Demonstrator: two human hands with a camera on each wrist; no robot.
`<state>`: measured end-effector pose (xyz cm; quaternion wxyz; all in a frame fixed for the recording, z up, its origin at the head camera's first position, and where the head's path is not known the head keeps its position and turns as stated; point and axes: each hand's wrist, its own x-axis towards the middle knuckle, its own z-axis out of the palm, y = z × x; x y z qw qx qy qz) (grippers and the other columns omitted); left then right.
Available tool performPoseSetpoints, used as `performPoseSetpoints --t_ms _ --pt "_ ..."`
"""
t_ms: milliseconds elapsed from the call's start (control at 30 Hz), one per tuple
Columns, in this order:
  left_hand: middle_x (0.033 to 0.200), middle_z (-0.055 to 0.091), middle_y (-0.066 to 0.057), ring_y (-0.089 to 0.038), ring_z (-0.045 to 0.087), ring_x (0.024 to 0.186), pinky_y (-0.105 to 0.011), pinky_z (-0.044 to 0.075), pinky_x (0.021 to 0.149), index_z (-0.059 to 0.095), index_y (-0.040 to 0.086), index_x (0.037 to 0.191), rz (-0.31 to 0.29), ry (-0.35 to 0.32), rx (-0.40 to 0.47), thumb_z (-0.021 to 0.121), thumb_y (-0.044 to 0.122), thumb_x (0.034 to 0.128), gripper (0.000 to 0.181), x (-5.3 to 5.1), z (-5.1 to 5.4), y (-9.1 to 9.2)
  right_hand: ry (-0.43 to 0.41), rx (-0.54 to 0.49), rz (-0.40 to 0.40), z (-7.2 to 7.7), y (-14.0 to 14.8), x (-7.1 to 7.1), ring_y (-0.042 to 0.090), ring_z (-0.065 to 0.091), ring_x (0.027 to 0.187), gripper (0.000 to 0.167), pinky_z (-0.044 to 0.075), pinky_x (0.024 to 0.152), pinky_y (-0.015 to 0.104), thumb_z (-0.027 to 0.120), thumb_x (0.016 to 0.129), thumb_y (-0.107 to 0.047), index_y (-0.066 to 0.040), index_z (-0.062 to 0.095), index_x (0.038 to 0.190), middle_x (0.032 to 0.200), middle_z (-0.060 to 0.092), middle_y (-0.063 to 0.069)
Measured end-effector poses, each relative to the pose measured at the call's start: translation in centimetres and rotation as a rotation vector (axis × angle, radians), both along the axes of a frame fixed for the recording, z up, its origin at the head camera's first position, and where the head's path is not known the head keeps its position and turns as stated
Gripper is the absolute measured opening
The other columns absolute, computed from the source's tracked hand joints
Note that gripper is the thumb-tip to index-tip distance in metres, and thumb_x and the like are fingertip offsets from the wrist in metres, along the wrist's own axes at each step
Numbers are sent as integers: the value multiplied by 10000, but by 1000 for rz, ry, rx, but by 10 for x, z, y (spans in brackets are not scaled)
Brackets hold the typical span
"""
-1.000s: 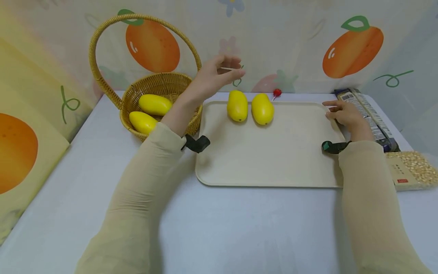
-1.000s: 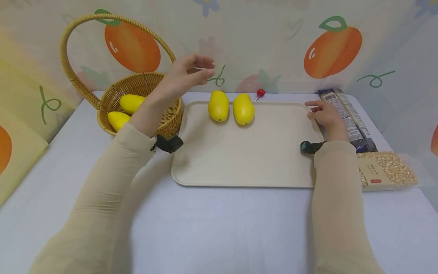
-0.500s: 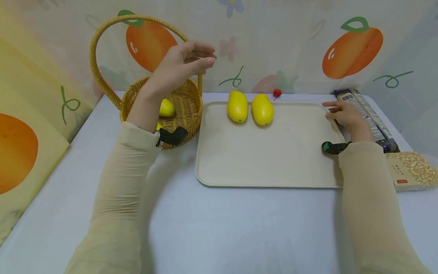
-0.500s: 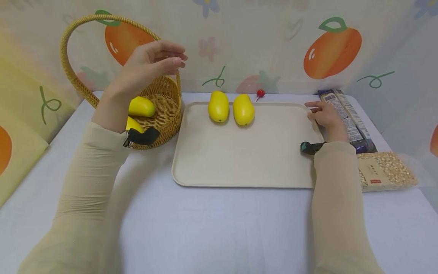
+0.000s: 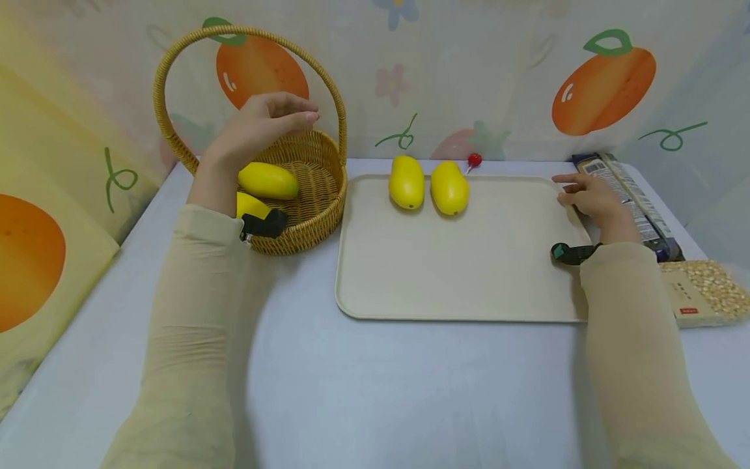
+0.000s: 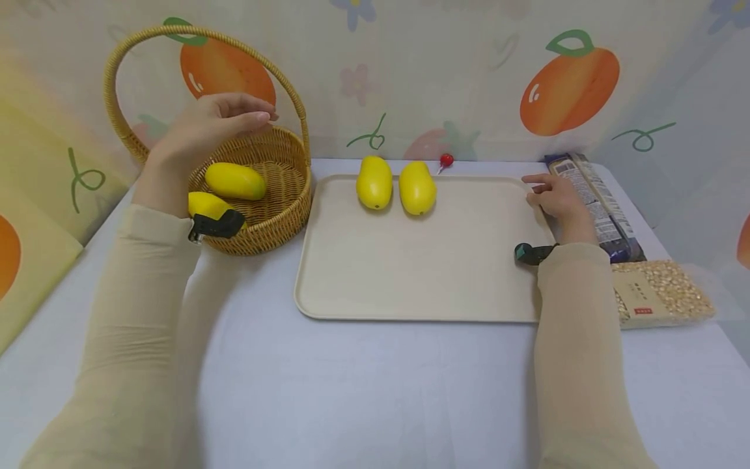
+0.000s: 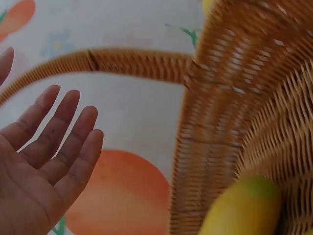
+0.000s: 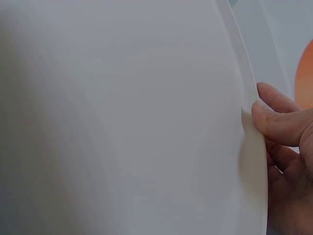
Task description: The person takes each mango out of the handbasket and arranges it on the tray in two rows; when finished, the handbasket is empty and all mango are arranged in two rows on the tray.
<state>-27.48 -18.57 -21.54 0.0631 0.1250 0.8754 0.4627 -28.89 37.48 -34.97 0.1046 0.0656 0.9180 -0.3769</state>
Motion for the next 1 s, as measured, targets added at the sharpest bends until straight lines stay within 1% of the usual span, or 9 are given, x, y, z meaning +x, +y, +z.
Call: performPoseSetpoints --t_ms 100,167,267,333,467,600,733,867,1000 --pt "1468 522 -12 -229 493 1319 -470 322 1201 514 229 1426 26 -49 -77 569 583 928 613 -9 -9 -10 -2 -4 3 0 0 1 297 390 1121 551 390 988 393 522 1009 -211 -74 353 1515 1323 373 202" --pt "1498 493 -19 -250 472 1343 -473 325 1200 506 234 1432 46 -71 -73 577 590 919 628 -15 -14 -17 -4 -12 4 0 -1 2 306 384 1141 551 382 1022 426 516 1009 -208 -76 349 1518 1352 359 217" --pt "1487 483 -3 -231 456 1344 -461 331 1198 497 220 1432 72 -101 -49 598 573 914 634 -23 -21 -27 -4 -17 0 1 -2 4 329 371 1165 547 356 1073 495 509 1011 -202 -75 347 1517 1386 334 243" --pt "1466 489 17 -204 444 1343 -453 330 1198 483 204 1441 82 -116 -51 605 558 915 646 -28 -25 -34 -6 -22 1 2 -3 4 339 366 1176 547 339 1098 522 503 1013 -204 -75 342 1520 1405 320 252" --pt "1409 501 56 -177 419 1335 -465 319 1191 458 190 1460 84 -127 -108 607 559 913 677 -35 -31 -46 -8 -31 5 4 -3 5 344 369 1186 551 329 1118 536 496 1018 -214 -77 330 1526 1436 296 264" --pt "1470 478 -2 -207 377 1389 -481 293 1202 432 182 1480 59 -142 -153 620 548 910 703 -40 -35 -54 -12 -37 1 4 -2 5 348 366 1194 552 324 1128 541 493 1022 -216 -83 323 1530 1449 283 266" --pt "1575 381 -67 -234 341 1423 -496 267 1218 386 170 1510 31 -176 -173 622 528 917 732 -43 -38 -59 -17 -34 -7 3 -2 4 350 362 1194 551 333 1115 534 494 1023 -217 -89 324 1531 1444 288 262" --pt "1624 299 -59 -250 293 1455 -504 216 1243 367 180 1522 27 -212 -155 638 505 916 739 -45 -42 -63 -17 -35 -1 2 -1 4 338 371 1188 554 346 1101 518 492 1025 -223 -89 319 1533 1436 297 254" --pt "1663 205 -30 -259 178 1526 -498 134 1272 358 206 1528 23 -252 -129 663 468 913 734 -46 -48 -68 -24 -40 -7 2 -1 3 346 363 1203 553 330 1128 537 490 1027 -215 -95 315 1537 1457 281 261"
